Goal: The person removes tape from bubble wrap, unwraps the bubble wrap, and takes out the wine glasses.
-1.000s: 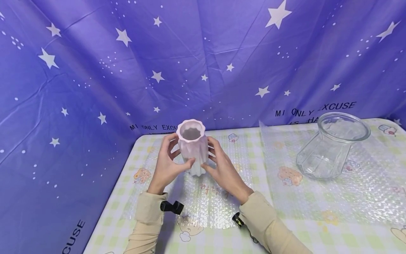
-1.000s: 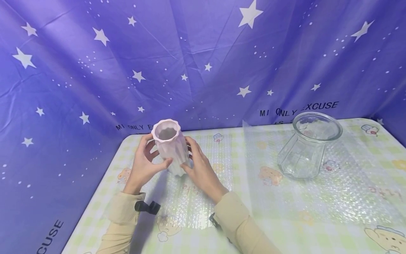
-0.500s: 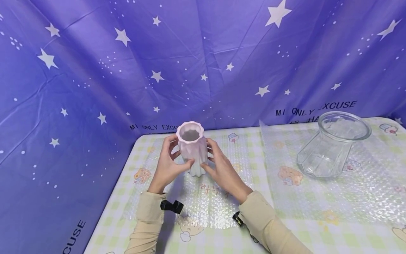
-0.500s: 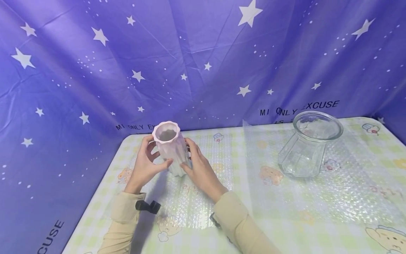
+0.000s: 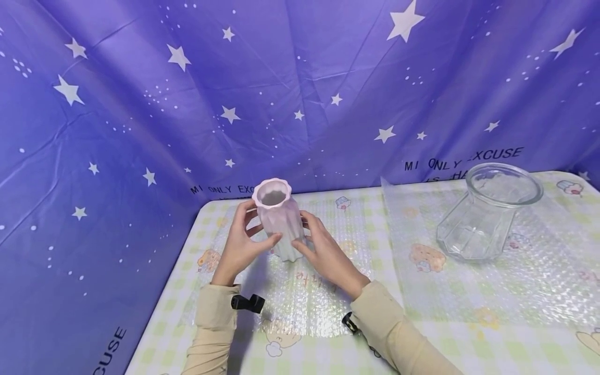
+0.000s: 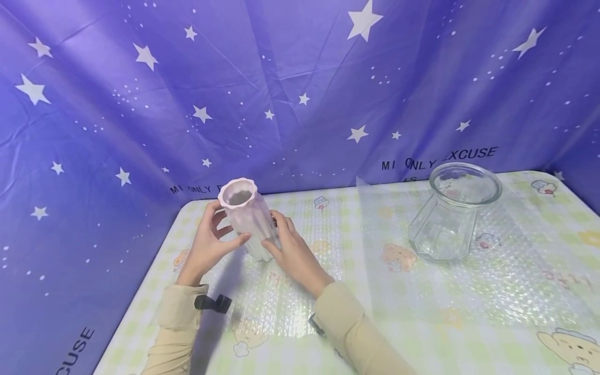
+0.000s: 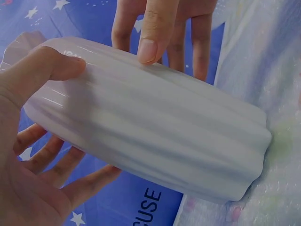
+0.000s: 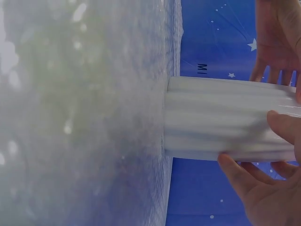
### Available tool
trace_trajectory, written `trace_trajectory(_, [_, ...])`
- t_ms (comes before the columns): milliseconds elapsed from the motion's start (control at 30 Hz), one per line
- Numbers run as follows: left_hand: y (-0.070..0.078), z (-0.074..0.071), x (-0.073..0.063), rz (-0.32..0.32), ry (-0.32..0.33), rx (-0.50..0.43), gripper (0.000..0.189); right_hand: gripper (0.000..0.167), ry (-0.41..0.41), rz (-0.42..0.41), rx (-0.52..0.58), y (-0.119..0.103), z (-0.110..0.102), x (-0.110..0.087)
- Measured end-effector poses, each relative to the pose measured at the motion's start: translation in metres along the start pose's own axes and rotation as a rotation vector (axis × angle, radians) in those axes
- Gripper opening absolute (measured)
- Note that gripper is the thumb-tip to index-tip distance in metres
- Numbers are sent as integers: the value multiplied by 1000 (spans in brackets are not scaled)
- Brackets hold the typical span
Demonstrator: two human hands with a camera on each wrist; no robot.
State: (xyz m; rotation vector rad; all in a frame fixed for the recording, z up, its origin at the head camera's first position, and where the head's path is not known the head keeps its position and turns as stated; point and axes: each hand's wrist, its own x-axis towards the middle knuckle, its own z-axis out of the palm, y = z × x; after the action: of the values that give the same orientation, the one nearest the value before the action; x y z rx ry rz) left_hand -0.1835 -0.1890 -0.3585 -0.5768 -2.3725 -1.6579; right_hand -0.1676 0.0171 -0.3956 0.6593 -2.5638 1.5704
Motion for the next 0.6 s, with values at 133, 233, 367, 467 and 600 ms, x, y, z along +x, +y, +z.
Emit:
trace_trajectory(133, [1,-3,-1,-14,-10,-10,79,66,-4,1,-4,0,1,0])
trace_trajectory(233, [1,-4,0,-25,-15,-15,79,66,-5,2,-8,0,2,0])
trace_trajectory(367, [-1,-5,0,-32,-19,-20,79,67,-9,5,-12,1,2,0])
trace_trajectory(467, [-2,-6,0,-33,-20,-25,78,68,-16,12,-12,1,3,0])
trace_trajectory(600, [-2,-7,0,-35,-21,-23,78,69,-23,27,-19,1,3,0])
